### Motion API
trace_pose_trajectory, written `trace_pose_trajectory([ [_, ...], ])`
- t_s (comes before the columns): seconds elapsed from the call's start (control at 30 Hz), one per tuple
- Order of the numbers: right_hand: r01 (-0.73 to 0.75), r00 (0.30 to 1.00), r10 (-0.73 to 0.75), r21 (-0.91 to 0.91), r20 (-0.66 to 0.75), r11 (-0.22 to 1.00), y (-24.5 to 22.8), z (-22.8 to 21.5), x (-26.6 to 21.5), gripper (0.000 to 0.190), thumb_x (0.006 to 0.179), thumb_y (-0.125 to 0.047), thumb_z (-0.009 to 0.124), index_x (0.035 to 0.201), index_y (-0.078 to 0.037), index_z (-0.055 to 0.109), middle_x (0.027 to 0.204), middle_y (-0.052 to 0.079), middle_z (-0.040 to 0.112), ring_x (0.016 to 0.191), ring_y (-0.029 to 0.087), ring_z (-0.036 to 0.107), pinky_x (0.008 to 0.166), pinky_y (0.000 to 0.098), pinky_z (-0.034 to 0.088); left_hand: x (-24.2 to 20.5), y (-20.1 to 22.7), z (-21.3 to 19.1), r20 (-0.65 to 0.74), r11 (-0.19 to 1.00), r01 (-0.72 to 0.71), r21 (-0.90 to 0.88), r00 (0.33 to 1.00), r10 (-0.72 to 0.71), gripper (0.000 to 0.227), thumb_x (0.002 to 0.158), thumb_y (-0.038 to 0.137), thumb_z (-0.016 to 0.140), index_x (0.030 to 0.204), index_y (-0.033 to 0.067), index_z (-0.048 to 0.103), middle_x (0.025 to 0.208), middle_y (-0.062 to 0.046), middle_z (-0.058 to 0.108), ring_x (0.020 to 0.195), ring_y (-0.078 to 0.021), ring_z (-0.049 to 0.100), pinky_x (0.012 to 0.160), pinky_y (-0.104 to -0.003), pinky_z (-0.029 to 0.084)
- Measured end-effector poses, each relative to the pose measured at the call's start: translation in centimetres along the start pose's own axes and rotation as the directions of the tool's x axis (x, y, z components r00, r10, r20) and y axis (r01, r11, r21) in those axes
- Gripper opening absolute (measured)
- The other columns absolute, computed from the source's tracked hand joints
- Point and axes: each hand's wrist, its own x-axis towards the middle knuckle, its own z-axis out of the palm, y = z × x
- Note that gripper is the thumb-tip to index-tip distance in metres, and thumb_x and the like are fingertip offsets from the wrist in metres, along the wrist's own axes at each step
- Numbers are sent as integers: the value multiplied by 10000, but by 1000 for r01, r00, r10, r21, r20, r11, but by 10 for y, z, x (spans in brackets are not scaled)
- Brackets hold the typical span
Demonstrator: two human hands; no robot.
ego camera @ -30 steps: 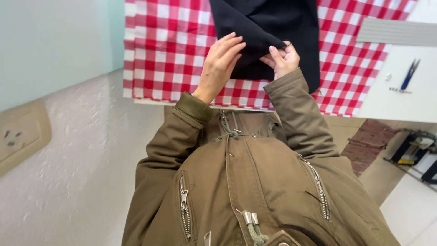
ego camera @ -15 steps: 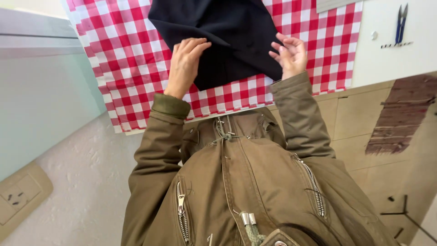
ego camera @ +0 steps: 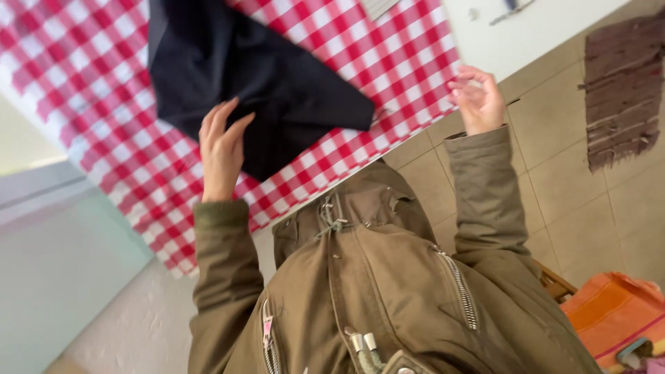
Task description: Measuring and preparing black fabric on a workspace table.
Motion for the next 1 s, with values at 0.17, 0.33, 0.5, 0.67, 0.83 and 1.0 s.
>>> trace_pose_trajectory([
  [0.17, 29, 997, -54, -359, -59, 933, -26, -113, 71, 292, 1037, 23, 696, 1314, 15, 603, 1330, 124, 672, 1152, 211, 709, 943, 341, 619, -8, 39, 6, -42, 994, 105, 39, 994, -103, 357, 913, -130, 617, 1187, 54, 755, 1412, -124, 643, 1343, -349, 575, 1155, -437, 460],
  [0.33, 292, 953, -243, -746, 179, 598, 14, -191, 249, 271, 943, -78, 853, 1185, -72, 730, 1133, 138, 740, 982, 283, 738, 866, 389, 614, 5, 94, 41, -139, 954, 276, 113, 956, -260, 316, 970, -117, 617, 1209, 51, 738, 1381, -114, 646, 1320, -335, 586, 1111, -424, 491],
  [0.5, 443, 825, -504, -847, 258, 292, 49, -168, 400, 379, 865, -100, 871, 1201, -55, 700, 1143, 161, 717, 1031, 388, 654, 872, 462, 527, 40, 160, 69, -160, 929, 346, 132, 932, -325, 300, 962, -112, 639, 1205, 37, 732, 1363, -115, 644, 1307, -327, 586, 1096, -416, 496],
  [0.67, 595, 776, -481, -724, 407, 348, 57, -106, 458, 320, 826, -149, 914, 1051, -81, 697, 1069, 125, 713, 988, 343, 673, 877, 446, 525, 43, 183, 82, -186, 888, 419, 187, 903, -387, 316, 931, -110, 651, 1200, 36, 732, 1353, -108, 646, 1294, -323, 594, 1083, -417, 499],
  [0.83, 459, 862, -368, -845, 348, 275, 108, -93, 491, 116, 1018, -183, 814, 1094, -180, 727, 1001, 38, 671, 1010, 270, 622, 1017, 451, 465, 58, 192, 83, -206, 882, 425, 205, 899, -386, 322, 925, -122, 649, 1192, 38, 729, 1357, -97, 645, 1287, -322, 605, 1069, -410, 519],
  [1.0, 565, 776, -532, -749, 340, 345, 74, -84, 503, 425, 694, -166, 945, 1026, -100, 688, 1082, 97, 682, 1044, 316, 614, 866, 483, 449, 74, 203, 80, -219, 894, 389, 221, 913, -344, 324, 919, -121, 653, 1188, 42, 733, 1351, -95, 646, 1271, -319, 610, 1059, -412, 522],
])
